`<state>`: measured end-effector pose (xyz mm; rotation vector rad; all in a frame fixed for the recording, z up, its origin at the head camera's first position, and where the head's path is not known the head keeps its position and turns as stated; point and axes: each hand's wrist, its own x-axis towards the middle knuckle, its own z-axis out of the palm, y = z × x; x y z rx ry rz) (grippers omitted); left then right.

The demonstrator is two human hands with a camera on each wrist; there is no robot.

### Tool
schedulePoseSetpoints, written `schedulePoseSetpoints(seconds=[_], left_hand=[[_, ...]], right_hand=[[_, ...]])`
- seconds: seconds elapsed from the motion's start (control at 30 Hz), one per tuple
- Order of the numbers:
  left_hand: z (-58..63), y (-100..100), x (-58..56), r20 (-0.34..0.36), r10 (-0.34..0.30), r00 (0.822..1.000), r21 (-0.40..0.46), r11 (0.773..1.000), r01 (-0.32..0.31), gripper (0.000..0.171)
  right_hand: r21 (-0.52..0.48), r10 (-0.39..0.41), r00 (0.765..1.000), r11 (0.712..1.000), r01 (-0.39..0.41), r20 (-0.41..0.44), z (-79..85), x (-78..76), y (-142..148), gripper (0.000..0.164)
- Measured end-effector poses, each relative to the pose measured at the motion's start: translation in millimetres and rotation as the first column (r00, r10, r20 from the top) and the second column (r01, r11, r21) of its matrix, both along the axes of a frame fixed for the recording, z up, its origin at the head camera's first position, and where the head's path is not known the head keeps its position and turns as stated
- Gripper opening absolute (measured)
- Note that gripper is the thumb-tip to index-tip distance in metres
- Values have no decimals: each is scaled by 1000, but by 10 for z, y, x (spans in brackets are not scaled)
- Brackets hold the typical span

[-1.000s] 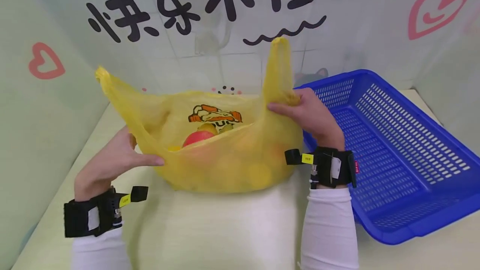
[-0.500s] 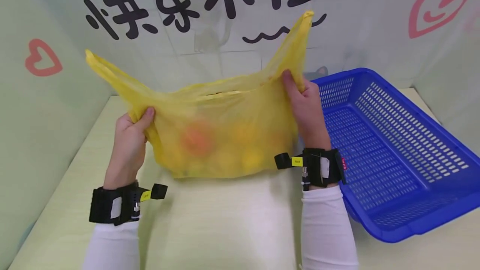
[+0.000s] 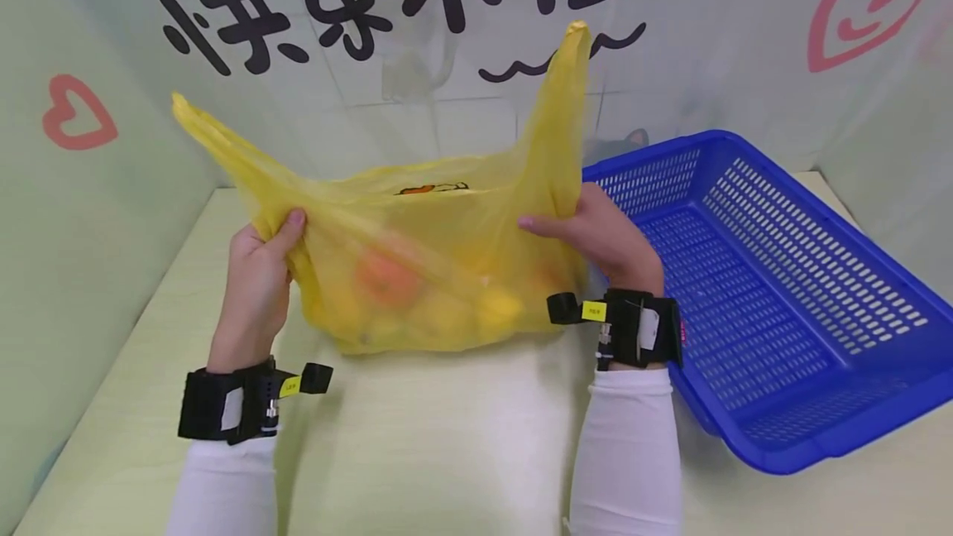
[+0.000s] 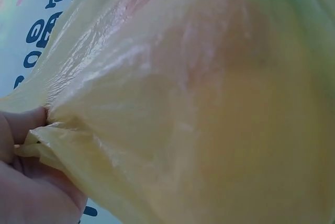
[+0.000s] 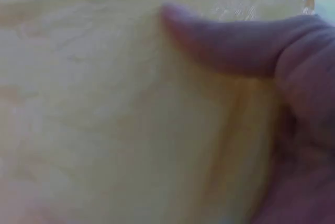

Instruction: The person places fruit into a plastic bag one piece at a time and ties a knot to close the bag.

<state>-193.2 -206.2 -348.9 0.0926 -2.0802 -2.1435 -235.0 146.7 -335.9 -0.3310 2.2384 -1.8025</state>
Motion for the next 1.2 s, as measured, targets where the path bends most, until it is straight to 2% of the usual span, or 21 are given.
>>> schedulePoseSetpoints(seconds=[0.07, 0.13, 0.23, 0.3, 0.33, 0.4, 0.43, 0.47, 0.57, 0.63, 0.67, 0.73, 0.77, 0.8, 0.83, 0.87, 0.93, 1.0, 1.07, 1.1, 1.2], left_hand=[[-2, -5, -5, -4, -12, 1000, 2, 1000, 12, 32], [-12, -14, -11, -3, -37, 999, 2, 999, 37, 31], [-44, -88, -16, -36, -147, 988, 20, 989, 148, 32], [-58, -188, -1, -57, -257, 965, 19, 966, 259, 37], [-65, -246, 7, -71, -323, 944, 6, 946, 325, 43], [-36, -297, 35, -57, -384, 921, -40, 923, 383, 52], [-12, -282, 48, -44, -378, 925, -72, 924, 374, 54], [12, -239, 56, -37, -347, 937, -95, 935, 342, 54], [100, 3, 61, -57, -199, 978, -122, 974, 191, 41], [122, 147, 51, -92, -116, 989, -85, 991, 108, 30], [122, 193, 43, -108, -103, 989, -48, 994, 98, 27], [110, 242, 30, -123, -123, 985, 73, 988, 133, 24], [97, 252, 22, -136, -134, 982, 157, 975, 155, 24], [78, 262, 6, -149, -145, 978, 254, 950, 180, 23], [64, 274, -8, -156, -156, 975, 350, 914, 202, 21], [53, 290, -22, -168, -164, 972, 453, 863, 224, 22], [41, 345, -52, -168, -144, 975, 605, 766, 217, 21], [51, 421, -78, -124, -112, 986, 677, 717, 167, 13], [79, 499, -110, -78, -103, 992, 732, 669, 127, 12], [97, 531, -124, -57, -103, 993, 751, 651, 111, 12], [155, 593, -145, -56, -142, 988, 813, 567, 128, 16]], right_hand=[[-125, 1, 1000, 992, -4, -22, -17, -36, -44, 32], [-261, -15, 999, 965, 5, -37, -33, -54, -75, 29], [-411, -47, 996, 911, 13, -74, -52, -53, -113, 28], [-442, -76, 994, 896, 35, -76, -51, -40, -129, 27], [-456, -86, 993, 889, 41, -78, -54, -34, -140, 26], [-475, -103, 992, 878, 55, -74, -59, -25, -165, 25], [-482, -110, 992, 874, 64, -67, -58, -27, -177, 25], [-491, -109, 992, 868, 66, -58, -58, -31, -189, 26], [-486, -83, 995, 873, 44, -58, -47, -49, -205, 31], [-500, -69, 994, 866, 20, -79, -43, -54, -191, 32], [-521, -66, 993, 854, 6, -96, -45, -49, -179, 32], [-558, -64, 989, 830, -23, -135, -52, -40, -152, 28], [-577, -50, 989, 816, -41, -142, -56, -32, -140, 25], [-604, -29, 990, 794, -63, -141, -62, -28, -131, 23], [-627, 2, 991, 774, -85, -132, -66, -27, -127, 20], [-639, 28, 992, 762, -103, -126, -70, -30, -135, 20], [-687, 59, 994, 718, -106, -92, -78, -40, -176, 21], [-733, 47, 998, 676, -69, -51, -69, -63, -234, 22], [-752, -4, 999, 659, -24, -36, -49, -84, -278, 26], [-748, -24, 999, 663, -2, -25, -32, -91, -290, 27], [-676, -8, 999, 737, -22, -41, 39, -84, -269, 24]])
